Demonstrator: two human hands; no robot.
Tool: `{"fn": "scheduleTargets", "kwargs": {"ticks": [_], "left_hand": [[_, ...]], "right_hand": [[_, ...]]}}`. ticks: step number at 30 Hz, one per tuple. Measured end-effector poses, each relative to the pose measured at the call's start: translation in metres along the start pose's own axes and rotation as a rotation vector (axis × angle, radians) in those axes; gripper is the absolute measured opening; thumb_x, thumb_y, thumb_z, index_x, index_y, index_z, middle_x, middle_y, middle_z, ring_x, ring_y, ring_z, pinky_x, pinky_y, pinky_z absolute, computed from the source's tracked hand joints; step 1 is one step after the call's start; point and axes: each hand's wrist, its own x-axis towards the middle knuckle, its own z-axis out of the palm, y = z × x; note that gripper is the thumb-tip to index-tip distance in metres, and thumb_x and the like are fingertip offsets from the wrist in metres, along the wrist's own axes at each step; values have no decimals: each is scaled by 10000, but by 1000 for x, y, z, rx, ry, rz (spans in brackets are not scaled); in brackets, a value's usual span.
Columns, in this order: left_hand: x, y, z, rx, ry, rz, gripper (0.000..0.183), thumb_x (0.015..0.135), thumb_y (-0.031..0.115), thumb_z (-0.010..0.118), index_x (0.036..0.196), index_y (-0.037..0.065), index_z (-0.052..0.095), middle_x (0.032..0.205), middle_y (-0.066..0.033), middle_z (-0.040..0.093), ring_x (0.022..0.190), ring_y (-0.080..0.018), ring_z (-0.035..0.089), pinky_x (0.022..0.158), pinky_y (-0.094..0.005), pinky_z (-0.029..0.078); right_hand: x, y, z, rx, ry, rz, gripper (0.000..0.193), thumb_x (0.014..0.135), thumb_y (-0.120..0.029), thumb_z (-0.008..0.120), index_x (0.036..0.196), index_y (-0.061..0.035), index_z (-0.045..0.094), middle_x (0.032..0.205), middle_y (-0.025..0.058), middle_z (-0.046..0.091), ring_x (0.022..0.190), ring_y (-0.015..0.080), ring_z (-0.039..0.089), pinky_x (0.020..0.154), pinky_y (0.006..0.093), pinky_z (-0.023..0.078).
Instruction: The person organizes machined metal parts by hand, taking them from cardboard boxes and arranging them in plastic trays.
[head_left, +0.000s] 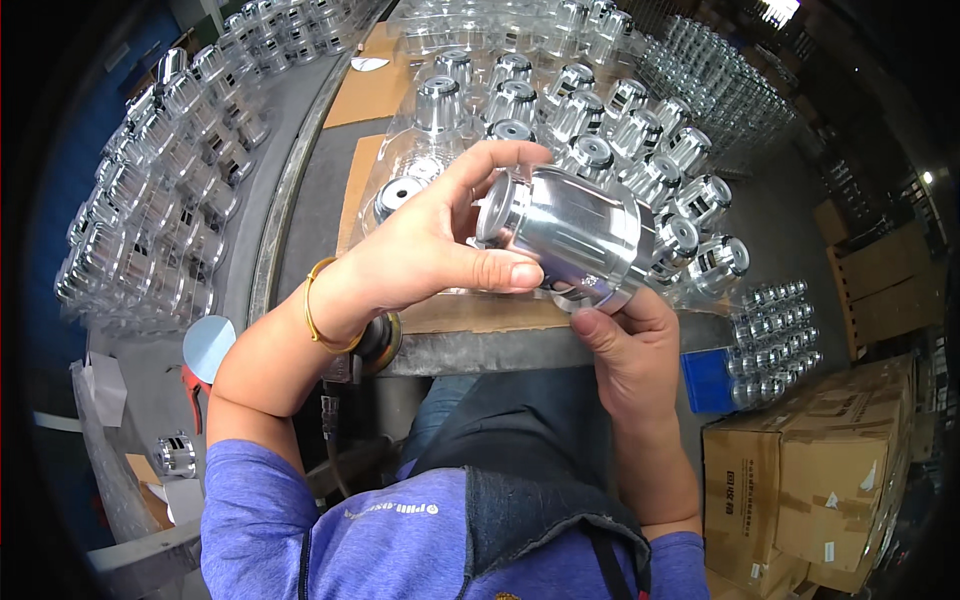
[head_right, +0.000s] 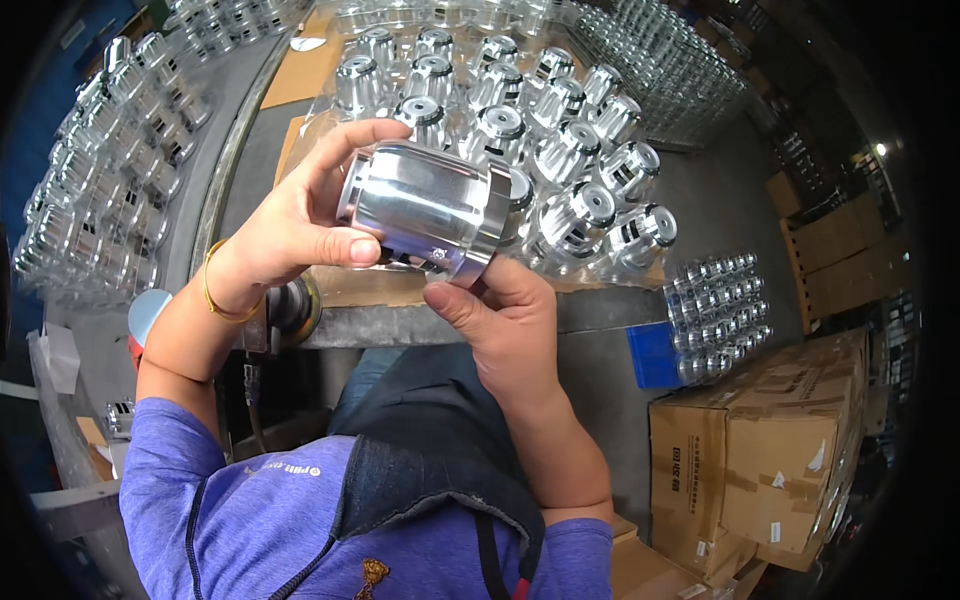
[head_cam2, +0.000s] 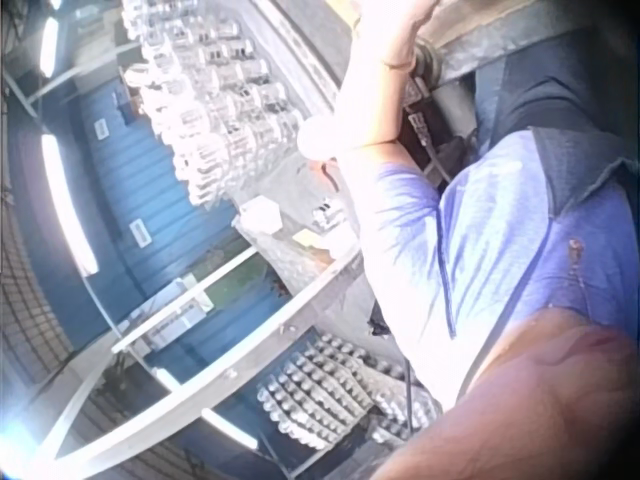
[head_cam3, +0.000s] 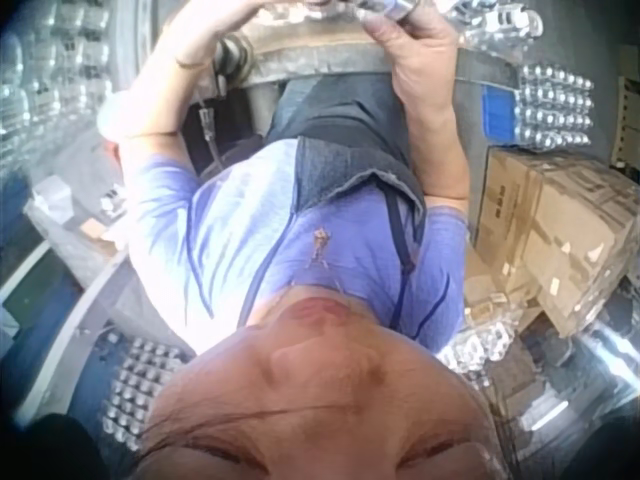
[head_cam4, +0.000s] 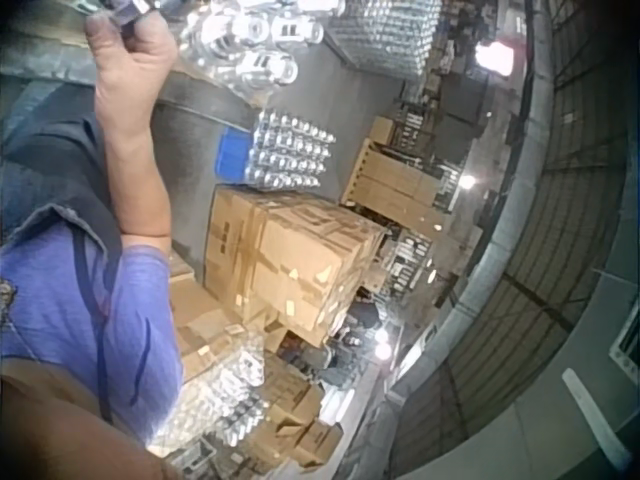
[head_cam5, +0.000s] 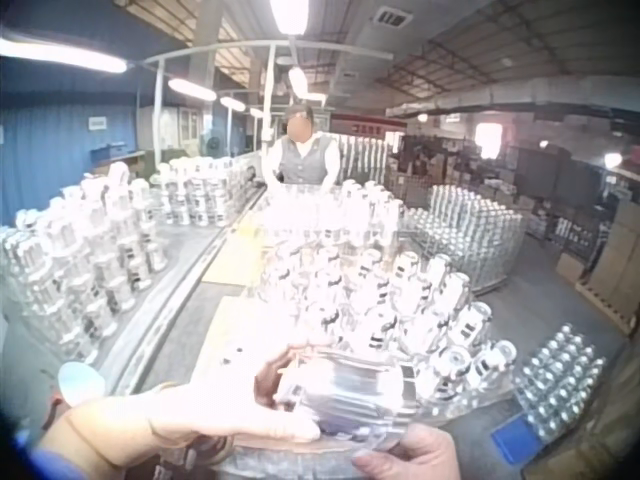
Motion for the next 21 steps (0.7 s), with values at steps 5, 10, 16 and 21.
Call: {"fn": "scheduleTargets", "kwargs": {"ticks": [5,10,16,21], "left_hand": [[-10,-2,1,251,49,184,799,625,89,795,1301,61,370,1209,-89,459,1092,-172,467,906,-310,418],[-11,-4,3,785,76,606,643,636,79,732,1223,43,474,1187,-140,473,1097,-257,485,894,-337,439],[-20,4,7,760,46,568,645,670,96,729,1254,45,460,1264,-145,438,1125,-257,491,877,-346,460],[-22,11,4,428,35,388,732,711,142,740,1335,53,368,1291,-102,426,1169,-203,460,878,-331,476]], "right_hand": [[6,-8,6,-29,63,-98,254,829,-29,633,1064,47,574,958,76,641,874,104,582,803,228,446],[8,-5,-8,-75,72,-182,250,840,-46,622,1060,50,550,966,86,634,886,109,582,816,235,442],[11,1,-10,-21,150,-187,230,863,-55,590,1064,42,533,936,83,631,834,114,596,768,228,471],[8,-3,0,239,159,-91,196,879,-86,575,1027,34,526,949,100,632,827,136,616,736,249,508]]}}
